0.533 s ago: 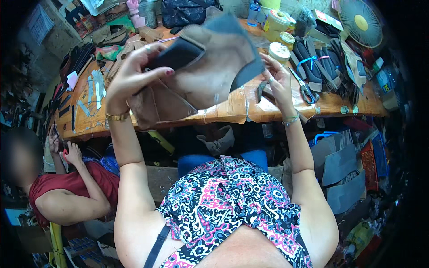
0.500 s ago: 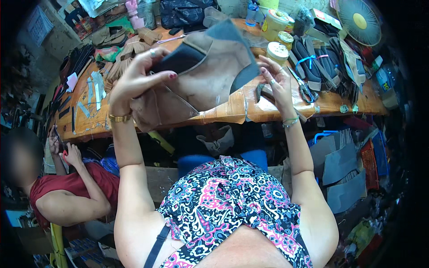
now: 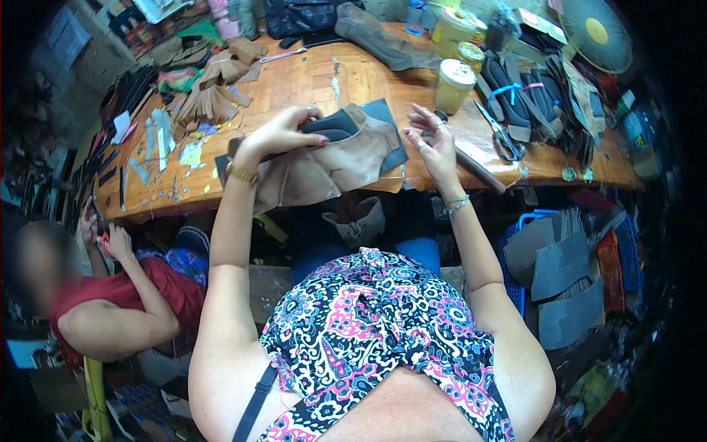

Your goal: The person is assembling leather shoe components by aligning them and hammering them together.

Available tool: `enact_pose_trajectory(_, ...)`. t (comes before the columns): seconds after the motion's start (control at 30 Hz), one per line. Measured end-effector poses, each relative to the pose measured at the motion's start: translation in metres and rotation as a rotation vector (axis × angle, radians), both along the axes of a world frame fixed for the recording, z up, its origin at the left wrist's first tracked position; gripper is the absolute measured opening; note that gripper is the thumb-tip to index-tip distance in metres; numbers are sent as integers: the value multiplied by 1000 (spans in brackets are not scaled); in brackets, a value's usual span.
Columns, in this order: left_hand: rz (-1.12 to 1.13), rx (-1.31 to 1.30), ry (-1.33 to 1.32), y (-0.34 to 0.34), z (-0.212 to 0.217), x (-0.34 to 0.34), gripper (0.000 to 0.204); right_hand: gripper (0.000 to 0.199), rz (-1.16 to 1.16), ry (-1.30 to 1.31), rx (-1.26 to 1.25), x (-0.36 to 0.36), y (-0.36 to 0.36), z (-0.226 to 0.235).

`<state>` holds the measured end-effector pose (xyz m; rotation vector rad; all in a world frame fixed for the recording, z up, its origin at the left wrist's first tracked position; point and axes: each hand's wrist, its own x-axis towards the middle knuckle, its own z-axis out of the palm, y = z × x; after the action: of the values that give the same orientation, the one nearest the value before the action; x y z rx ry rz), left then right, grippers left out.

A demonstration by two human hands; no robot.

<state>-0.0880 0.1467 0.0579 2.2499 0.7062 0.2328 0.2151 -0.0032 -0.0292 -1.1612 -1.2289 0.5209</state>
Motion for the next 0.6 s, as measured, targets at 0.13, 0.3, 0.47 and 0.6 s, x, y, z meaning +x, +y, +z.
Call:
enact_pose_trajectory(0.13,38,182,13,33,-48,24,62,51,-81,-179,31,-7,-3,5)
enact_pose_trajectory(0.3,261,325,-3,26,-73,50,81,42,-143,-313,-2,-17,-10,-6)
enact_pose_trajectory(0.47,299,325,0,19,-71,48,81,40,-170,-423,19,-30,-19,4)
enact_pose_trajectory(0.6,362,372,-13,16,-74,54,82,40,-137,-438,104,-37,-20,4)
